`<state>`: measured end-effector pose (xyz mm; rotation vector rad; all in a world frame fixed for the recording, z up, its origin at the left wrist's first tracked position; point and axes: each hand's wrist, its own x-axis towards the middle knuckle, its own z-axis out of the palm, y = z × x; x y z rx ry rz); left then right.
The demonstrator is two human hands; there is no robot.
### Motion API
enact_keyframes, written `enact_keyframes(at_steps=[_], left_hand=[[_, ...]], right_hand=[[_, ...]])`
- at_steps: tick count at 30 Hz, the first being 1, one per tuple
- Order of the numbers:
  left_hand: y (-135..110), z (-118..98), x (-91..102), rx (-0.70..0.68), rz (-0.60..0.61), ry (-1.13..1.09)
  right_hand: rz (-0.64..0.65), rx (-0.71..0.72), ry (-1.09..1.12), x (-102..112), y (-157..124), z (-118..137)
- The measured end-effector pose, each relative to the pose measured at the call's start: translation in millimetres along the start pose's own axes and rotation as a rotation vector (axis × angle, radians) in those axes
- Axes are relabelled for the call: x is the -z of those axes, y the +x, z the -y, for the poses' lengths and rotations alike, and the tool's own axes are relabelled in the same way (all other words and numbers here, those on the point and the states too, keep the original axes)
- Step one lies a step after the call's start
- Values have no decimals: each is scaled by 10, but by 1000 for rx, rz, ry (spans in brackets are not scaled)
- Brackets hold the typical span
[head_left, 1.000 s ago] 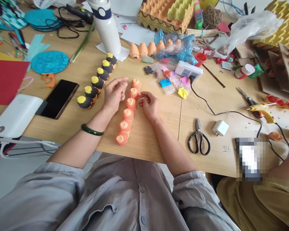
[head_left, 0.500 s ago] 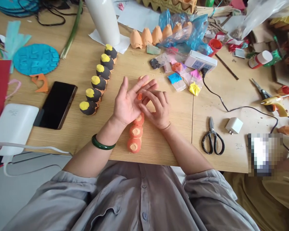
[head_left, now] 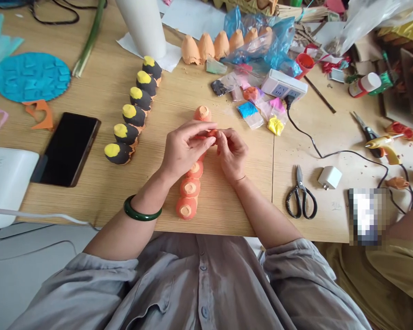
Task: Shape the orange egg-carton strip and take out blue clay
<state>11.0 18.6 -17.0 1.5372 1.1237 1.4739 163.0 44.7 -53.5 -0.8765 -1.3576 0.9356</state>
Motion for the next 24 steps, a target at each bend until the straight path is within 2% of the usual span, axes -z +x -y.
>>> enact_keyframes(at_steps=[3, 10, 14, 21, 24], left_hand=[[7, 20, -5, -62, -45, 28], [12, 63, 46, -49, -82, 98], [11, 80, 57, -15, -68, 151], [3, 54, 22, 13, -56, 38], [3, 69, 18, 22, -75, 27]], right_hand=[[21, -27, 28, 4, 26, -25], [109, -65, 7, 32, 35, -47], [99, -75, 50, 17, 38, -96], [122, -76, 41, 19, 45, -115], [94, -38, 93, 21, 43, -98]])
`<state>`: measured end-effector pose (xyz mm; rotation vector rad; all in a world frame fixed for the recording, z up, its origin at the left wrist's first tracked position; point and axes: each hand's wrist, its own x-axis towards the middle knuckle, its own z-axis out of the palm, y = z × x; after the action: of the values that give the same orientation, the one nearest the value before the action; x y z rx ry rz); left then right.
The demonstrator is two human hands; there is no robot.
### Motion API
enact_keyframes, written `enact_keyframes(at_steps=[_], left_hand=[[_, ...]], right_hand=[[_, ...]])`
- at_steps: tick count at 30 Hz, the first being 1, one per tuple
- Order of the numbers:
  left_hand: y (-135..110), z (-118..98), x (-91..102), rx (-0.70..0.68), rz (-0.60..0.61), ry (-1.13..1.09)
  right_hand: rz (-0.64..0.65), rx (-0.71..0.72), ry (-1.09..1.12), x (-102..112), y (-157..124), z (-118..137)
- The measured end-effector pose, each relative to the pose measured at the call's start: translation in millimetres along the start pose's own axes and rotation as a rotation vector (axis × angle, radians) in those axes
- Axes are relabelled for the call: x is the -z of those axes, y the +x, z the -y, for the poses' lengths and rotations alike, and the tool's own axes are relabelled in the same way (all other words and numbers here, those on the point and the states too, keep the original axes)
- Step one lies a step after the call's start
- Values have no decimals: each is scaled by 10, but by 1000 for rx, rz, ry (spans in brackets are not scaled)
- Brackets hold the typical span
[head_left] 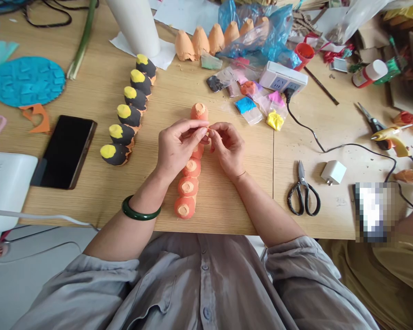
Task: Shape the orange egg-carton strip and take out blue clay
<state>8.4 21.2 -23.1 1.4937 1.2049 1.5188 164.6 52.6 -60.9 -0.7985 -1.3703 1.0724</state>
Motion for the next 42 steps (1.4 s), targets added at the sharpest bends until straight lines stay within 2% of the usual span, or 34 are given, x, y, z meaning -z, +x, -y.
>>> enact_keyframes(at_steps=[8, 12, 18, 21, 24, 27, 31, 34, 37, 40, 42], left_hand=[[8, -12, 7, 90, -7, 73], [9, -47, 2, 37, 5, 49], [3, -16, 18, -20, 13, 61], [7, 2, 36, -66, 45, 113], [21, 23, 43, -146, 60, 155], [37, 49, 39, -205, 33, 148], [57, 80, 48, -255, -21, 154], [81, 85, 74, -151, -93, 137], [109, 42, 80, 69, -132, 17], [125, -40, 42, 266, -139, -57], [133, -80, 17, 308, -186, -135]], right_hand=[[45, 90, -134, 37, -21, 68], [26, 142, -57, 27, -14, 95], [23, 148, -61, 27, -7, 69], [16, 86, -70, 17, -8, 45], [4, -3, 13, 2, 10, 26], [39, -115, 121, 10, 42, -7], [103, -241, 114, 52, 74, -88], [27, -229, 97, 72, 83, -124], [-32, -224, 139, 69, 89, -88], [-23, -237, 201, 52, 87, -8], [3, -235, 222, 44, 78, 33]])
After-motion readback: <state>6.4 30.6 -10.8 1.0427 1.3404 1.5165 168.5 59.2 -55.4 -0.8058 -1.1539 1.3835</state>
